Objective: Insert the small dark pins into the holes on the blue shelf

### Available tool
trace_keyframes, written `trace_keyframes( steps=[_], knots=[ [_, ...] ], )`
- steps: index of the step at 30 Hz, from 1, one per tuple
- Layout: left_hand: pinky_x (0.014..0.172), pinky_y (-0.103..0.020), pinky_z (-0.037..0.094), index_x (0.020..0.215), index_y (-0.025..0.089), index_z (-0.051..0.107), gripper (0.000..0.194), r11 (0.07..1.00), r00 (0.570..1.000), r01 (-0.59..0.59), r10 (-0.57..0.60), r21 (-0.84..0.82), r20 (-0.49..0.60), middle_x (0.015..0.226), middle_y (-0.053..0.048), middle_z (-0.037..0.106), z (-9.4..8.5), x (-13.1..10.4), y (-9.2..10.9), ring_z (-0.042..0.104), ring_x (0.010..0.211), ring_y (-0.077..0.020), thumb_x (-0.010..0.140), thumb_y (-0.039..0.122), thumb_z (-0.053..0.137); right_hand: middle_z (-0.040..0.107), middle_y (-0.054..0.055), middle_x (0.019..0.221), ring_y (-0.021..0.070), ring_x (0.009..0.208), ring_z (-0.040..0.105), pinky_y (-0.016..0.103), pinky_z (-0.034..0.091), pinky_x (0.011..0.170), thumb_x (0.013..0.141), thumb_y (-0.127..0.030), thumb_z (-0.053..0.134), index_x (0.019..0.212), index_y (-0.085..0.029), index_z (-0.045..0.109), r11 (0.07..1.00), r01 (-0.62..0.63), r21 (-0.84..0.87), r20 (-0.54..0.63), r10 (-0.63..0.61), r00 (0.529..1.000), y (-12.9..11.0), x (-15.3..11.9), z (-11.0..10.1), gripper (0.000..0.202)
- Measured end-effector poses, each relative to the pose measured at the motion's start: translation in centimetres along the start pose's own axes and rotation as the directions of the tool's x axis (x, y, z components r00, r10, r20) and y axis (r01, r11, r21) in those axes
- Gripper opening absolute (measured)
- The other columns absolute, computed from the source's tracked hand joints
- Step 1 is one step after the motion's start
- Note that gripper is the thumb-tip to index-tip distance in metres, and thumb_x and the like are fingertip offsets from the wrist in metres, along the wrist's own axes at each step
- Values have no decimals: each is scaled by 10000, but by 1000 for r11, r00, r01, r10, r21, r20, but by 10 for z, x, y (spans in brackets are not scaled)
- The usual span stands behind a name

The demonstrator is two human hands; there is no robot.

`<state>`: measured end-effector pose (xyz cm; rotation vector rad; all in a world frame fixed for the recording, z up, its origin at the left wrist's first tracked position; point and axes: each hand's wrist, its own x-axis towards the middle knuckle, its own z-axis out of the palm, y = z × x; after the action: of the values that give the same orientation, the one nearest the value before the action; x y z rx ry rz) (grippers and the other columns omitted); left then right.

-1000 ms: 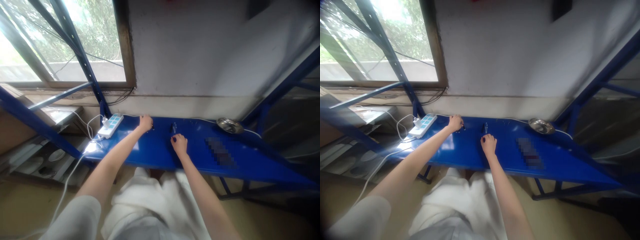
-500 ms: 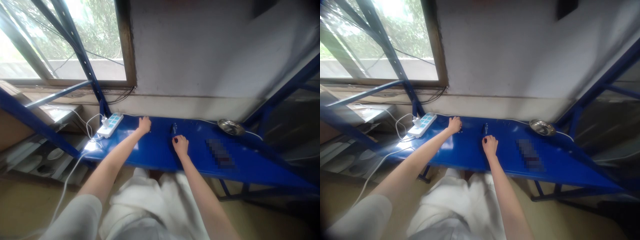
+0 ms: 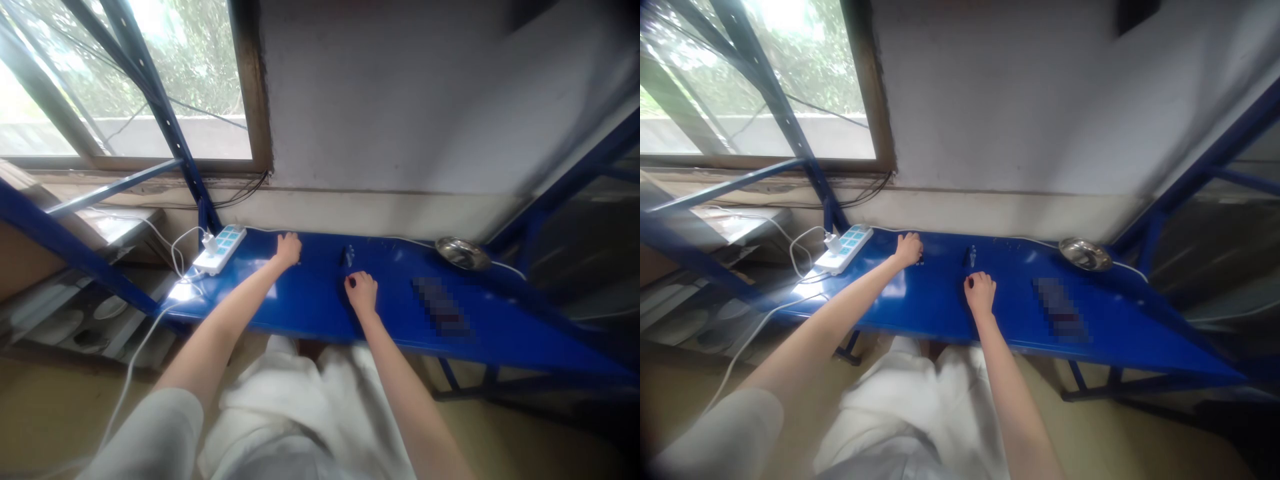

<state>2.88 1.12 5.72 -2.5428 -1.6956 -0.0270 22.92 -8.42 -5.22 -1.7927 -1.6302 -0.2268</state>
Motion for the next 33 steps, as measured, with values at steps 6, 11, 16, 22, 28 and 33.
trace_keyframes(
  steps=[6,11,16,22,28,33],
  knots=[
    [908,-445,287,861,128,672,167,1000,1000,0,0,-8,-1,1123,-146,513,1,1,1,411,1070,-289,736,130,562,613,66,807,182,763,489,290,277,665,816,-232,441,744,-153,597,1000,1,6,-5,-1,1000,1,-1,0,189],
    [916,-452,281,863,131,663,150,1000,1000,14,-14,-22,10,1117,-139,516,1,1,3,408,1071,-285,738,150,582,619,65,806,182,754,492,289,278,654,814,-233,451,738,-153,599,1000,-11,4,4,11,1000,0,-1,-1,184],
    [910,-456,291,872,136,663,164,1000,999,22,-22,-21,28,1120,-136,519,0,1,4,419,1062,-278,726,190,612,617,70,806,188,752,490,291,274,649,817,-231,444,736,-154,599,1000,-23,-18,7,23,1000,-1,-1,-1,191],
    [893,-435,309,929,139,660,220,999,999,15,-14,-29,29,1137,-137,526,-1,4,3,425,1080,-285,723,191,605,609,71,792,188,759,482,290,259,641,811,-229,450,726,-157,598,998,-32,-50,14,32,999,-1,-1,0,185],
    [882,-411,308,1027,167,625,288,990,991,-118,113,-73,-70,1139,-111,538,-4,4,20,437,1071,-263,745,222,594,599,72,781,183,751,470,287,244,636,811,-228,440,725,-156,597,998,-37,-53,-1,37,999,0,-2,1,193],
    [861,-370,307,1164,185,536,357,946,939,-314,298,-79,-171,1164,-92,535,1,-6,53,449,1049,-232,810,206,495,596,66,785,179,750,463,286,242,639,807,-234,447,723,-158,595,998,-45,-49,-5,45,999,0,-2,1,186]
  ],
)
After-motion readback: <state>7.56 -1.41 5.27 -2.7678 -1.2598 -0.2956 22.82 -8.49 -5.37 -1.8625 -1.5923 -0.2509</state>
